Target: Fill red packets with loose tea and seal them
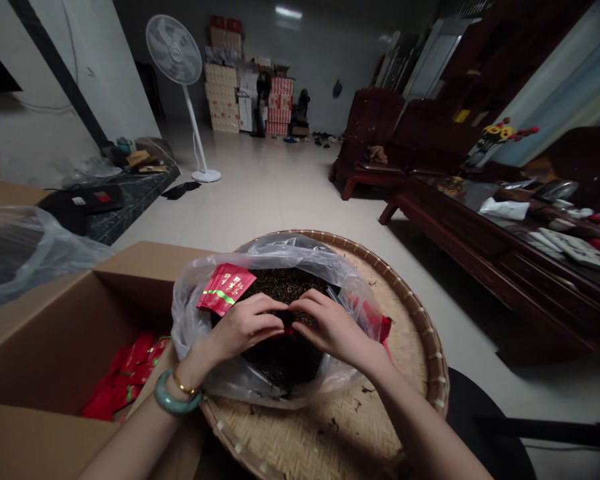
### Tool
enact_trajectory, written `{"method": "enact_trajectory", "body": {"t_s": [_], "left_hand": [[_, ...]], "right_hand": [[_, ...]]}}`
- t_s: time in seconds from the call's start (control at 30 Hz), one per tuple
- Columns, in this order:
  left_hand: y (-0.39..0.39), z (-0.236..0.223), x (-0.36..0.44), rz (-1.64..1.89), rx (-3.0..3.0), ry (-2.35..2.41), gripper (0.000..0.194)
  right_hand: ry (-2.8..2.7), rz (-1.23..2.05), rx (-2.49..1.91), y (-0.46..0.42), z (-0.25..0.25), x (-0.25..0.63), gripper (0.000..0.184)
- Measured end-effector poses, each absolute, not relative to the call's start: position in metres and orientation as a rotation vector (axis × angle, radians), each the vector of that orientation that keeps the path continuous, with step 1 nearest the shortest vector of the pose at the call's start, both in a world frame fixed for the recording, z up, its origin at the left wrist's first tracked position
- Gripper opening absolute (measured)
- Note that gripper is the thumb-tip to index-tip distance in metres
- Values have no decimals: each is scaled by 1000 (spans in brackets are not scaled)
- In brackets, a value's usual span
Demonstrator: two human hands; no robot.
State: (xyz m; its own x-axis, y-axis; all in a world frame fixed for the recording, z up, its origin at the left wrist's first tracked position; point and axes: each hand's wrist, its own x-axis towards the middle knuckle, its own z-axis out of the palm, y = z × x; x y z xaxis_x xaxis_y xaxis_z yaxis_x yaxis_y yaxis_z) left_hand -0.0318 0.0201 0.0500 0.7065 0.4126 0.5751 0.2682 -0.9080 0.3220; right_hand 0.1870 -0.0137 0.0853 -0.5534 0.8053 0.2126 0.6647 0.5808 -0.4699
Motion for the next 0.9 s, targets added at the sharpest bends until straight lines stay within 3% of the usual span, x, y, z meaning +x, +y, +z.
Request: {"method": "enact_trajectory", "body": {"t_s": [0.23,0.6,0.9], "left_hand": [[20,49,-32,1031,2724,522,11],[21,49,-32,1115,2749,494,13],[20,49,-30,1107,2750,479,14]], "right_hand": [[-2353,483,-1196,-12,73,186,11],[-2214,362,-1313,-12,73,175,16],[-2572,301,-1151,-12,75,181,18]]}}
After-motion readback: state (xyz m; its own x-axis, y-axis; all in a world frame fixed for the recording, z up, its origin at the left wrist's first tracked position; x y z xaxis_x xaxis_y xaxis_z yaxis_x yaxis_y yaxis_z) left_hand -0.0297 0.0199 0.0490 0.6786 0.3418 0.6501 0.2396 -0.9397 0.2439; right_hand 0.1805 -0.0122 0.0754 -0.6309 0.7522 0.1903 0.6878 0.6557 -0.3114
